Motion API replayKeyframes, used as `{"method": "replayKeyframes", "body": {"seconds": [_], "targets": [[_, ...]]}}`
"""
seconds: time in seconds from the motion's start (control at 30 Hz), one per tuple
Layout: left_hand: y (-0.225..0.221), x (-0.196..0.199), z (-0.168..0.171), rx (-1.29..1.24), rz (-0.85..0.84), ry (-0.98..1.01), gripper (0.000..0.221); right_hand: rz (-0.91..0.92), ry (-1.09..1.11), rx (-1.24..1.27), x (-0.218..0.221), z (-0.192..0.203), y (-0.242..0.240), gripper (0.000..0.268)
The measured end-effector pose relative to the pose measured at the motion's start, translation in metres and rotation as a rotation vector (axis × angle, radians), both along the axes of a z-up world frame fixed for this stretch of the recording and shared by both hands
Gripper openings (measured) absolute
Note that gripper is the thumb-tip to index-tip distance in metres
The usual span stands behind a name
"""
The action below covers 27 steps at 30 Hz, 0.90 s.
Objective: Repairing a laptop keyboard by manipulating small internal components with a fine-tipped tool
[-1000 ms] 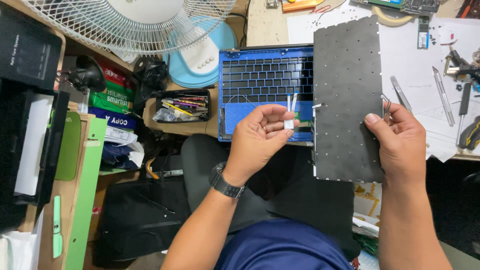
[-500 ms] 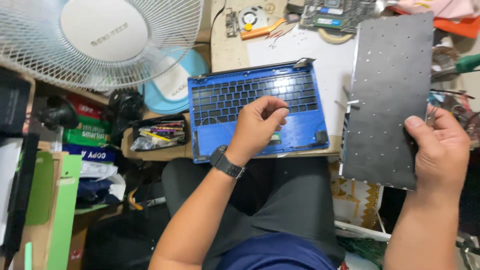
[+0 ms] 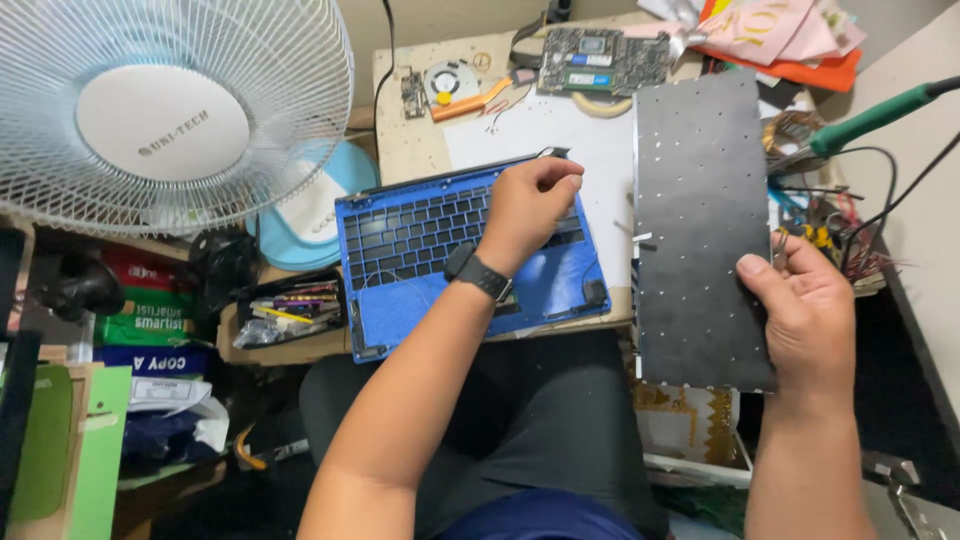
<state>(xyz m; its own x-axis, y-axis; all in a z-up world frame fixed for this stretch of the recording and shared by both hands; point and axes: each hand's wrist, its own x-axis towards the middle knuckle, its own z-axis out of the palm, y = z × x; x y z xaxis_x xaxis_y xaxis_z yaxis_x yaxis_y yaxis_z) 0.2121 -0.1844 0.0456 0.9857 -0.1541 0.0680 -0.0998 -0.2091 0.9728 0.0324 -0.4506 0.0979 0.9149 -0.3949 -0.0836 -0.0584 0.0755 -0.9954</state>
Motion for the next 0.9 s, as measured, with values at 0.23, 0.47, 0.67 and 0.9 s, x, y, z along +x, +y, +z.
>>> {"method": "replayKeyframes", "body": {"seconds": [0.23,0.47,0.67,0.9], "targets": [[-0.06,0.08,-0.049,0.436,-0.019,-0.332,0.02,-0.046,-0.027,-0.038,0.004,-0.035,-0.021,0.029],[-0.075,0.1,-0.037,0.786,-0.257,-0.177,0.021,-0.032,-0.008,0.132,0.005,-0.036,-0.02,0.027],[-0.063,0.096,-0.031,0.586,-0.146,-0.186,0.029,-0.046,0.031,0.098,0.009,-0.039,-0.021,0.026],[0.027,-0.071,0.096,-0.375,-0.068,0.395,0.076,0.108,-0.07,-0.707,0.004,0.051,0.059,0.028]]}}
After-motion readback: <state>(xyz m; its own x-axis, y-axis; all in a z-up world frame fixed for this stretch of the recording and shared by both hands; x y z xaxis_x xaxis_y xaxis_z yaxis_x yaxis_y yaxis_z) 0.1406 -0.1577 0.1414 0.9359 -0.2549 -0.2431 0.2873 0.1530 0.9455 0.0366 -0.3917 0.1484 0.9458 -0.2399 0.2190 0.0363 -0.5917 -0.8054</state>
